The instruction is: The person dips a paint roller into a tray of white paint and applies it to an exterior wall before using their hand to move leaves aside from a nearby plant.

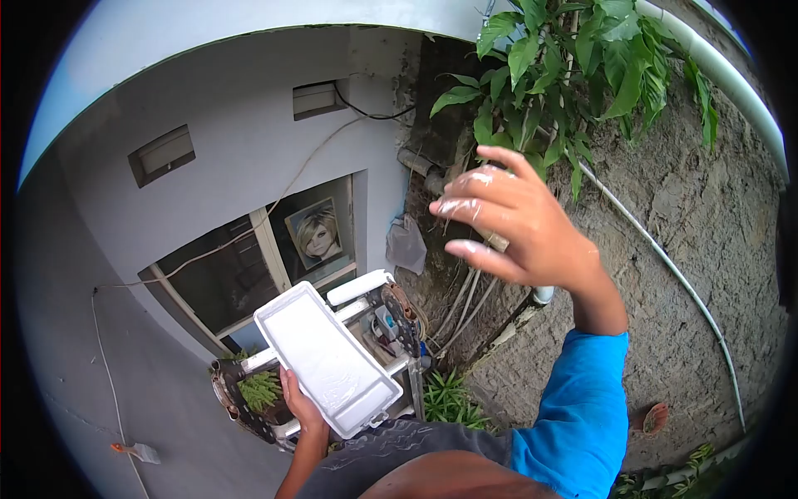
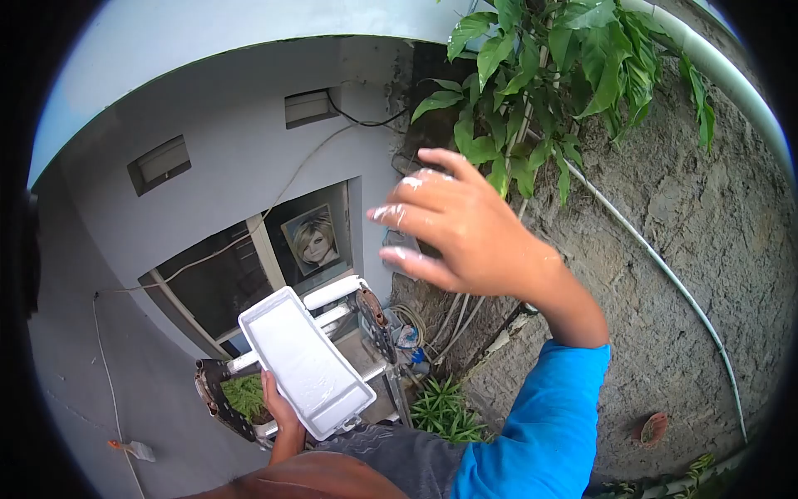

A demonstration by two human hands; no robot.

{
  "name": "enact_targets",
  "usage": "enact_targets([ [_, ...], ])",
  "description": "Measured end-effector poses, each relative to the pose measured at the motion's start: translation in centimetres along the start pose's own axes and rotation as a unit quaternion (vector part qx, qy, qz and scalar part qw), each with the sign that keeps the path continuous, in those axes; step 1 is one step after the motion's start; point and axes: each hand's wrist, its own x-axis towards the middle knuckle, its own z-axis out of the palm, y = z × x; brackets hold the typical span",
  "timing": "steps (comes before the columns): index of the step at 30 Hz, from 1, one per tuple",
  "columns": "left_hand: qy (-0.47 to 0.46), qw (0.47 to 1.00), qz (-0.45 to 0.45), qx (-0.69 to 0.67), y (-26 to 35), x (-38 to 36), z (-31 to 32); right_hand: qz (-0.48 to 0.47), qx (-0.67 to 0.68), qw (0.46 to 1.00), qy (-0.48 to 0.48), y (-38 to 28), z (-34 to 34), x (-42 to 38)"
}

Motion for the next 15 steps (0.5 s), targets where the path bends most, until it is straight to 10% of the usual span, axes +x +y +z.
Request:
enact_targets([
  [4, -0.008, 1.0, 0.003, -0.016, -0.4, 0.1, -0.4, 0.054, 0.239, 0.969, 0.023, -2.8, 7.4, -4.8],
  [10, 0.019, 1.0, 0.01, 0.009, 0.0, -0.2, -0.1, 0.509, 0.319, 0.785, 0.154, -2.1, 23.1, -14.8],
  [15, 0.031, 0.999, 0.009, 0.022, 0.2, -0.2, 0.0, 0.525, 0.399, 0.729, 0.183, -3.9, 28.4, -17.4],
])
